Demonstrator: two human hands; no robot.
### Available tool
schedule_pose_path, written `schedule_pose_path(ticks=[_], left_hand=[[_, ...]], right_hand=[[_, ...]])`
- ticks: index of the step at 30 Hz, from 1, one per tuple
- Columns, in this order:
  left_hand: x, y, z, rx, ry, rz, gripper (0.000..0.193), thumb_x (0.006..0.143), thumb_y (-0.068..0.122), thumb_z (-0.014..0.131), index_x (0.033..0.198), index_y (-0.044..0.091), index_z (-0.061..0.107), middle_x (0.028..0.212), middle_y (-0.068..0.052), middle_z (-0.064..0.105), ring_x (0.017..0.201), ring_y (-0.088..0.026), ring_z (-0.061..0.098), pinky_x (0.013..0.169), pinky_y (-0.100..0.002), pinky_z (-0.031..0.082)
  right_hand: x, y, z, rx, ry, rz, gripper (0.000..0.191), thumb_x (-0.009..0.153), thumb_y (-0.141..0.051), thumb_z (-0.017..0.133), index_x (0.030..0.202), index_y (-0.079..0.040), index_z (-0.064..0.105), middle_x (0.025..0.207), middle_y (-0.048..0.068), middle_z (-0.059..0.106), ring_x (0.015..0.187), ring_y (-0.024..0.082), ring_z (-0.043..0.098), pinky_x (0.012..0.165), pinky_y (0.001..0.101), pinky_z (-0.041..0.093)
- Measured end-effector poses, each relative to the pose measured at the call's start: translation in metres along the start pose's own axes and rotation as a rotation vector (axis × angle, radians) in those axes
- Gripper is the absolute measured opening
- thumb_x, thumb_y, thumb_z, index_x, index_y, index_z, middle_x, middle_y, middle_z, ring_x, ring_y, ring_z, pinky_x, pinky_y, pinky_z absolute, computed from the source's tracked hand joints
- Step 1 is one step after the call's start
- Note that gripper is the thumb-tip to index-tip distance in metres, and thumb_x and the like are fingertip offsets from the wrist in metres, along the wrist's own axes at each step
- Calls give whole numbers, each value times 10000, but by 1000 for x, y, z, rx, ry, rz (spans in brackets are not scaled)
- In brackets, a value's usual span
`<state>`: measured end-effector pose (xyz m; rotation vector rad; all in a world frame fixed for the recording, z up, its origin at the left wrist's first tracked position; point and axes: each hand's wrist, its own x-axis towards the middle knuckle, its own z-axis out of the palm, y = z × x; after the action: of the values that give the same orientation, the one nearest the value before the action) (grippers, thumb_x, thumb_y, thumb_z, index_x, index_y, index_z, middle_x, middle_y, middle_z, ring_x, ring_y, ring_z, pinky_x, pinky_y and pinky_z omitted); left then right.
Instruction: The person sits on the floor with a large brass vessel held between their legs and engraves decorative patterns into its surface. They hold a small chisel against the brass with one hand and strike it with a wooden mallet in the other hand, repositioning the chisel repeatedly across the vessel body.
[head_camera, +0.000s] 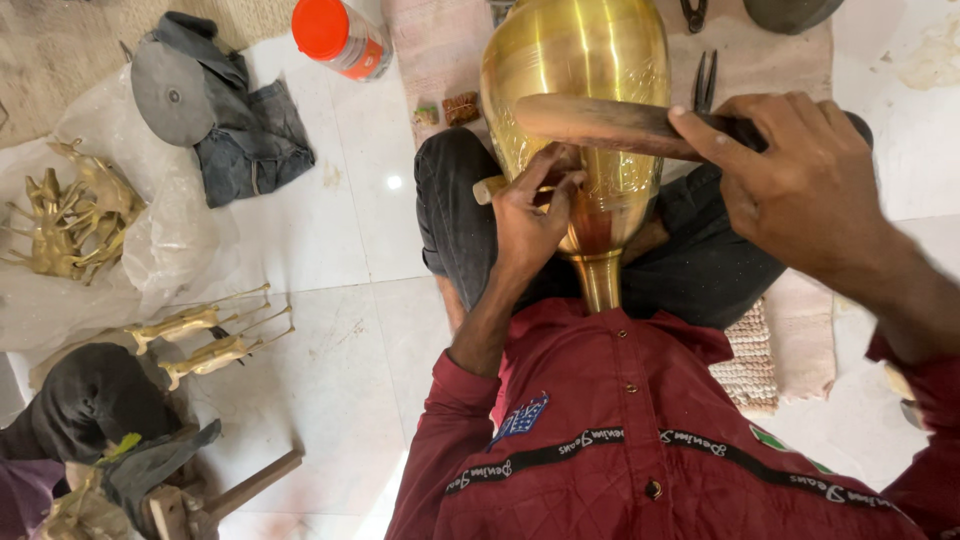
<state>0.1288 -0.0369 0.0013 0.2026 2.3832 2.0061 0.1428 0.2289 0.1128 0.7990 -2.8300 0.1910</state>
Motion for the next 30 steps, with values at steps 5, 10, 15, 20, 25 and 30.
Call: schedule_pose_path(ticks=[5, 10, 15, 20, 25, 30], left_hand=[[32, 0, -24, 42, 55, 77, 486, 992, 60, 741, 1443, 89, 562, 1123, -109, 778, 984, -196, 797, 859, -339, 708], [93, -7, -23, -23, -404, 274, 475, 1029, 57, 733, 1460, 152, 557, 1175, -131, 785, 1003, -223, 825, 898, -367, 700], [120, -7, -8, 147, -637, 302, 508, 1020, 67, 727, 1480, 168, 535, 1129, -131, 791, 974, -226, 821, 888, -380, 666], [123, -5, -6, 187, -675, 272, 507, 1010, 76, 730, 1472, 167, 541, 1137, -135, 794, 970, -233, 829, 876, -379, 672], [126, -6, -5, 184, -702, 228, 502, 1007, 72, 717, 1472, 169, 554, 1164, -148, 785, 980, -240, 825, 861, -380, 673], [129, -4, -2, 256, -703, 262, 549, 990, 80, 726, 1489, 162, 515, 1143, -147, 790, 933, -230, 823, 830, -367, 669]], right_hand=[[-32, 2, 36, 198, 99, 298, 613, 945, 9, 748, 1532, -106, 613, 1255, 213, 618, 1072, 337, 665, 902, 408, 571], [-63, -11, 78, 468, 194, 522, 592, 939, -3, 723, 1513, -91, 604, 1264, 223, 589, 1141, 353, 659, 962, 410, 566], [-77, -24, 91, 507, 265, 604, 562, 953, 17, 694, 1499, -90, 610, 1281, 208, 586, 1123, 325, 665, 978, 404, 566], [-74, -18, 80, 416, 219, 606, 603, 911, 26, 708, 1498, -88, 625, 1254, 201, 596, 1121, 345, 644, 988, 430, 552], [-67, -9, 68, 342, 163, 570, 587, 911, 12, 700, 1482, -112, 643, 1228, 202, 612, 1078, 345, 641, 926, 419, 542], [-61, 1, 65, 197, 61, 491, 603, 942, 4, 720, 1521, -148, 654, 1220, 153, 646, 1086, 302, 656, 954, 393, 555]])
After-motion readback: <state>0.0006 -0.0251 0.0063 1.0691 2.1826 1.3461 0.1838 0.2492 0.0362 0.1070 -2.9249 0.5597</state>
